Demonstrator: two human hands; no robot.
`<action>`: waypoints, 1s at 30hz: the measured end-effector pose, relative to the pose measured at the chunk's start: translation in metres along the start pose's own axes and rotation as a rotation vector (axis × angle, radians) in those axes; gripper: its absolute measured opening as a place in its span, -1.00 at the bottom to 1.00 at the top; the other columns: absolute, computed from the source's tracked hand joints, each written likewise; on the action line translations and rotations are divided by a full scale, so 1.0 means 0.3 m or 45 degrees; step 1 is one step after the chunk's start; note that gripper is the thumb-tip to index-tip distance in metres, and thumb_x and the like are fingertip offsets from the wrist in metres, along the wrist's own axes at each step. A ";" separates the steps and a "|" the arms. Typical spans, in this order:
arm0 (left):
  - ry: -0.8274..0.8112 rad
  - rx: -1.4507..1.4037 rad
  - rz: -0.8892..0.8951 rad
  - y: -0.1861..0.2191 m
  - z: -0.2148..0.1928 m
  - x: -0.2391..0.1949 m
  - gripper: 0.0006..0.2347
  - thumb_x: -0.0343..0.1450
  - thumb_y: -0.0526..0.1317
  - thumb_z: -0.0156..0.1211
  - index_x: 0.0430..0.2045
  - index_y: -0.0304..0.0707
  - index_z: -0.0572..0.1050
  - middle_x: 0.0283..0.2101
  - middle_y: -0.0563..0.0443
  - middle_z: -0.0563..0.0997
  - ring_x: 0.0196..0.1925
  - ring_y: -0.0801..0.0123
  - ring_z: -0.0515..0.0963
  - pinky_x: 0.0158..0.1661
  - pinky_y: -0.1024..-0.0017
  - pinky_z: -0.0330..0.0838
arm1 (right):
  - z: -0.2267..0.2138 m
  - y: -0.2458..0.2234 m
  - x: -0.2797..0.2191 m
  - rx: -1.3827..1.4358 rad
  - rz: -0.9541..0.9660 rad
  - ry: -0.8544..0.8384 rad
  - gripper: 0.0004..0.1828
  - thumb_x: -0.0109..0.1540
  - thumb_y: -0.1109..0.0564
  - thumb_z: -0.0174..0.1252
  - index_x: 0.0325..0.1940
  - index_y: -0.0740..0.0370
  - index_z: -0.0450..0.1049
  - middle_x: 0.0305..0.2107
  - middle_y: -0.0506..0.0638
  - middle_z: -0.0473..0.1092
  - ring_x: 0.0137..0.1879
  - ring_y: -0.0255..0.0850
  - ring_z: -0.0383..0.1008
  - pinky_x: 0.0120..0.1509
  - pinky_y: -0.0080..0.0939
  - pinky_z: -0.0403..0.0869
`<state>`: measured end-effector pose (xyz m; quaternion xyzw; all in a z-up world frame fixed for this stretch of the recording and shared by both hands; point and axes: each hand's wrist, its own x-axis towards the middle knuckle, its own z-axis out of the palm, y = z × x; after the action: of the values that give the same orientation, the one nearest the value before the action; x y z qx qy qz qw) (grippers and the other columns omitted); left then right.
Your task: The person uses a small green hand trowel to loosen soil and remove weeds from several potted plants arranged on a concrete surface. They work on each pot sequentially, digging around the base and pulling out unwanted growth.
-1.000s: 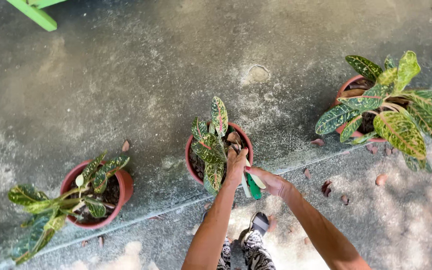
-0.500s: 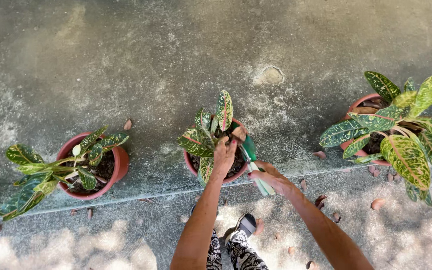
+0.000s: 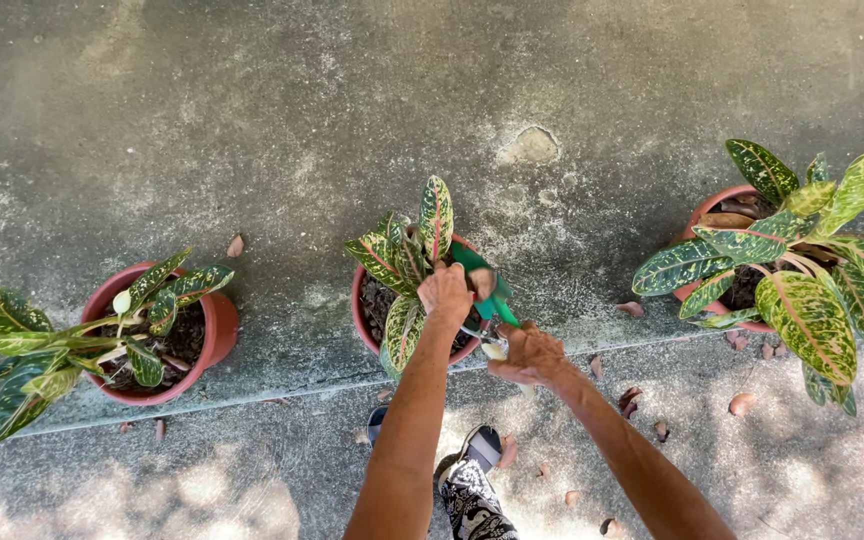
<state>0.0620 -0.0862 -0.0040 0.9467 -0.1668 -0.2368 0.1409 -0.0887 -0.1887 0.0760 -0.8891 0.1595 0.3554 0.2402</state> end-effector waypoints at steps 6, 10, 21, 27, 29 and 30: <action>0.072 0.059 0.071 -0.025 0.018 -0.031 -0.67 0.18 -0.14 0.50 -0.23 -0.17 0.59 0.02 -0.16 0.51 -0.06 0.08 0.64 -0.12 0.19 0.54 | 0.006 -0.011 -0.009 0.034 0.050 -0.037 -0.20 0.07 -0.17 0.21 0.41 -0.03 0.31 0.21 0.27 0.30 -0.22 -0.14 0.46 -0.44 -0.14 0.43; 0.183 0.099 0.142 -0.013 0.023 -0.052 -0.74 0.22 -0.07 0.48 -0.34 -0.14 0.65 -0.02 -0.13 0.51 -0.09 0.07 0.62 -0.22 0.14 0.52 | -0.012 -0.036 -0.015 -0.087 0.095 -0.071 -0.21 0.10 -0.20 0.19 0.42 -0.08 0.29 0.21 0.24 0.30 -0.20 -0.18 0.41 -0.43 -0.17 0.37; 0.022 -0.575 -0.390 -0.115 -0.066 0.023 -0.74 0.19 0.01 0.56 -0.38 -0.03 0.71 -0.31 -0.02 0.70 -0.26 0.25 0.67 -0.23 0.29 0.52 | -0.004 -0.064 0.016 0.071 0.139 -0.017 -0.25 0.15 -0.20 0.12 0.44 -0.10 0.26 0.08 0.21 0.39 -0.15 -0.17 0.41 -0.40 -0.20 0.44; 0.183 -1.118 -0.360 -0.135 -0.099 -0.003 -0.85 0.34 -0.18 0.42 -0.36 -0.26 0.65 -0.39 0.01 0.75 -0.41 0.40 0.73 -0.42 0.47 0.54 | -0.021 -0.082 0.025 0.067 0.170 -0.105 -0.23 0.20 -0.29 0.03 0.48 -0.10 0.20 -0.26 0.08 0.45 -0.27 -0.25 0.39 -0.45 -0.21 0.37; 0.089 -1.345 -0.410 -0.134 -0.134 -0.029 -0.87 0.40 -0.25 0.29 -0.25 -0.26 0.59 -0.37 0.05 0.74 -0.47 0.46 0.74 -0.58 0.49 0.54 | -0.016 -0.075 0.029 0.050 0.169 -0.122 -0.23 0.20 -0.29 0.02 0.48 -0.08 0.21 -0.42 -0.01 0.44 -0.39 -0.31 0.35 -0.50 -0.23 0.31; -0.009 -1.468 -0.420 -0.130 -0.159 -0.049 -0.88 0.41 -0.27 0.24 -0.24 -0.25 0.57 -0.35 0.06 0.72 -0.49 0.49 0.73 -0.64 0.51 0.45 | -0.011 -0.071 0.031 0.032 0.147 -0.083 -0.24 0.20 -0.31 0.02 0.46 -0.07 0.25 -0.48 -0.05 0.40 -0.45 -0.33 0.31 -0.53 -0.24 0.27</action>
<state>0.0833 -0.0363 0.0288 0.7302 0.1375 -0.3110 0.5926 -0.0706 -0.1738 0.0783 -0.8633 0.2072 0.3954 0.2356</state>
